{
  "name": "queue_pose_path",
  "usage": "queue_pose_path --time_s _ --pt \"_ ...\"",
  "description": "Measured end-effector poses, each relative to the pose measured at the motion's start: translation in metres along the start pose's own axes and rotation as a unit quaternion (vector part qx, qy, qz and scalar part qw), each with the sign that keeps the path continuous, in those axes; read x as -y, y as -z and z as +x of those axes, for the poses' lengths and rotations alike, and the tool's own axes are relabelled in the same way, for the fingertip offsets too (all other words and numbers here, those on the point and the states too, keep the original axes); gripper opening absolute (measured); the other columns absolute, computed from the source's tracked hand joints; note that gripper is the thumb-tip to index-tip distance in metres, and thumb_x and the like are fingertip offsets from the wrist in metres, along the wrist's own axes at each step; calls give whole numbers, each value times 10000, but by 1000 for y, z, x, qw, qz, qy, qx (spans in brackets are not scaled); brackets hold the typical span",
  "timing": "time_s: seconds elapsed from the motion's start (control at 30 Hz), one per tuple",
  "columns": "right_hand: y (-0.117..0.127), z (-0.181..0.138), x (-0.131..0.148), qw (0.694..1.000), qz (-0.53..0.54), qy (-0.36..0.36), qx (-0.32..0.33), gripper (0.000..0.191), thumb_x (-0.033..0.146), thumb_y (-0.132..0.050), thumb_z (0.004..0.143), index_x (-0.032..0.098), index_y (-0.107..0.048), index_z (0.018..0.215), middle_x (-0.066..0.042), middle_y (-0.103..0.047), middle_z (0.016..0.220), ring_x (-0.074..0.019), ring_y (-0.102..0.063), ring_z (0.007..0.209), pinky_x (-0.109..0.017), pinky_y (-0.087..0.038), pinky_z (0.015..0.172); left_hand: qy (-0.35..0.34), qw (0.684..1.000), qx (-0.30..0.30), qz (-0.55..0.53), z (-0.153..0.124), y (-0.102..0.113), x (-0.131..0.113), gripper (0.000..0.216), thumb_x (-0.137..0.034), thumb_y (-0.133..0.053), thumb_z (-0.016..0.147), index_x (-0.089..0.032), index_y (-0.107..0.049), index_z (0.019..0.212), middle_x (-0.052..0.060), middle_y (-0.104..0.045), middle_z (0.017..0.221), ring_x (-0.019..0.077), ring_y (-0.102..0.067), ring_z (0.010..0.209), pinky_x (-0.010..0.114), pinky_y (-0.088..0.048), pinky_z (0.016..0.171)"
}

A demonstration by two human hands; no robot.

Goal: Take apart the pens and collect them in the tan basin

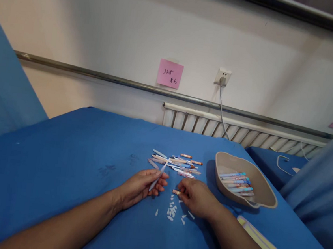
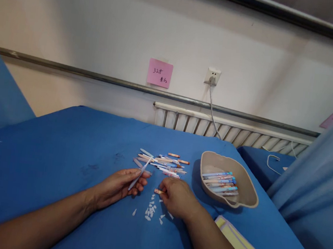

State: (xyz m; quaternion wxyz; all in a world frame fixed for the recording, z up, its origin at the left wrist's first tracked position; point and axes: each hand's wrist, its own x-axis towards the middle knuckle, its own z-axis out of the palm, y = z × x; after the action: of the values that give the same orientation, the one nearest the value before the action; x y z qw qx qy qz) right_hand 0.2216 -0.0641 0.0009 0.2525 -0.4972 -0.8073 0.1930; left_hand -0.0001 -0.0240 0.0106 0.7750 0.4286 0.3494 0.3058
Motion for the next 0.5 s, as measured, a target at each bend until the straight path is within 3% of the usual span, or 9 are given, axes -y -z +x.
queue_pose_path --time_s 0.17,0.33,0.43,0.5 --pt "-9 4 -5 981 187 -59 -2 207 401 -574 796 195 -557 803 26 -544 619 -95 -454 518 -200 -322 480 -1 1000 2 -2 0 0 0 287 -360 -607 817 -121 -630 973 53 -646 796 102 -583 628 201 -427 544" --pt "-9 12 -5 904 414 -107 -22 319 459 -658 695 191 -494 754 60 -507 600 -77 -457 497 -207 -389 511 1 1000 0 5 1 1 1 295 -370 -593 827 -122 -627 984 49 -634 802 103 -585 654 195 -425 549" --pt "-5 14 -3 873 470 -122 -39 323 450 -667 685 184 -517 789 49 -548 623 -83 -508 510 -203 -405 509 -2 1000 1 25 1 1 2 312 -382 -600 818 -125 -626 992 45 -626 797 99 -577 646 192 -418 545" --pt "-3 14 -3 864 480 -139 -57 306 451 -633 721 176 -535 812 44 -548 598 -74 -489 475 -170 -350 435 -9 999 4 48 1 1 3 321 -385 -626 795 -124 -629 983 36 -615 782 90 -559 613 189 -405 526"
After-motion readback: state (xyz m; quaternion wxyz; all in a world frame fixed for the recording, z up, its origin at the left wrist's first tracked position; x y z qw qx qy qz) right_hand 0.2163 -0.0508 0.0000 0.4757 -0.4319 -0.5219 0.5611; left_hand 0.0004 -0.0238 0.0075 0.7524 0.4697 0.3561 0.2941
